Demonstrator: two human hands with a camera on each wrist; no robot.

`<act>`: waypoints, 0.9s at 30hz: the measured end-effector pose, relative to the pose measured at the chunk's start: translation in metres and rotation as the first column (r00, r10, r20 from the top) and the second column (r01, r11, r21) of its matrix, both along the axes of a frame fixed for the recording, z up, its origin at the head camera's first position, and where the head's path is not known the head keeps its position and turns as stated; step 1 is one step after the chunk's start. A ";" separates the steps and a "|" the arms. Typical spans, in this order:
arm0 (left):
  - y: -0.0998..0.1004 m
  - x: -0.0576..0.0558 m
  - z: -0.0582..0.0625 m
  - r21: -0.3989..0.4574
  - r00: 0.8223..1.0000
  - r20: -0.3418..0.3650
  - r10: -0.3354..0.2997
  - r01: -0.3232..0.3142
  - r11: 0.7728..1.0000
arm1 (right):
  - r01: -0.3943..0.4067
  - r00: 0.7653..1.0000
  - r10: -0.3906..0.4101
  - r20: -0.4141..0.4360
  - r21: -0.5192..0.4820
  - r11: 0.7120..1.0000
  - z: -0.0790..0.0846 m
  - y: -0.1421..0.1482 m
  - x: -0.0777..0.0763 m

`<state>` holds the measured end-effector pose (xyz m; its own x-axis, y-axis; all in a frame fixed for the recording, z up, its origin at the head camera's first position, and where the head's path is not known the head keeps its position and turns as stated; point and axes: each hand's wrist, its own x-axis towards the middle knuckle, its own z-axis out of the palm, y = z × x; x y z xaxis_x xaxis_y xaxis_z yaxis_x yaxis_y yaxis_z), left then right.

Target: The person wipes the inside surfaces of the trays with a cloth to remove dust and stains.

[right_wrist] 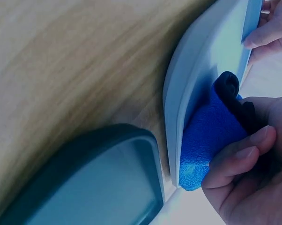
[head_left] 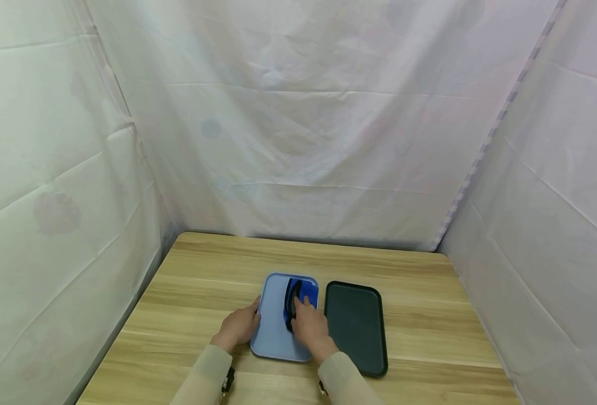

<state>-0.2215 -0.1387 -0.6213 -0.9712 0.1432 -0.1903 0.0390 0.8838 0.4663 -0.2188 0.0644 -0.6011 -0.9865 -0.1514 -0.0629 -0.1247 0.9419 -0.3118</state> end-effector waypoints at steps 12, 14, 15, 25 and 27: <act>0.000 -0.001 -0.001 0.003 1.000 0.013 -0.001 0.001 1.000 | -0.010 0.999 0.011 0.044 -0.012 1.000 0.000 0.003 -0.012; 0.000 -0.001 0.000 0.005 1.000 0.013 -0.001 0.001 1.000 | -0.008 0.998 0.009 0.056 -0.023 1.000 0.001 0.003 -0.014; 0.000 -0.001 0.000 0.006 1.000 0.014 0.000 0.000 1.000 | -0.008 0.998 0.009 0.063 -0.027 1.000 0.001 0.004 -0.015; 0.001 -0.001 0.001 0.008 1.000 0.020 0.001 -0.001 1.000 | -0.024 0.997 0.025 0.074 -0.024 0.999 0.000 0.005 -0.022; 0.001 -0.001 0.001 0.009 1.000 0.019 0.002 -0.002 1.000 | -0.033 0.998 0.034 0.059 -0.020 0.999 -0.002 0.004 -0.021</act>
<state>-0.2222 -0.1382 -0.6207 -0.9677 0.1434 -0.2072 0.0286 0.8795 0.4750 -0.2400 0.0679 -0.6027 -0.9756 -0.1856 -0.1175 -0.1365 0.9314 -0.3373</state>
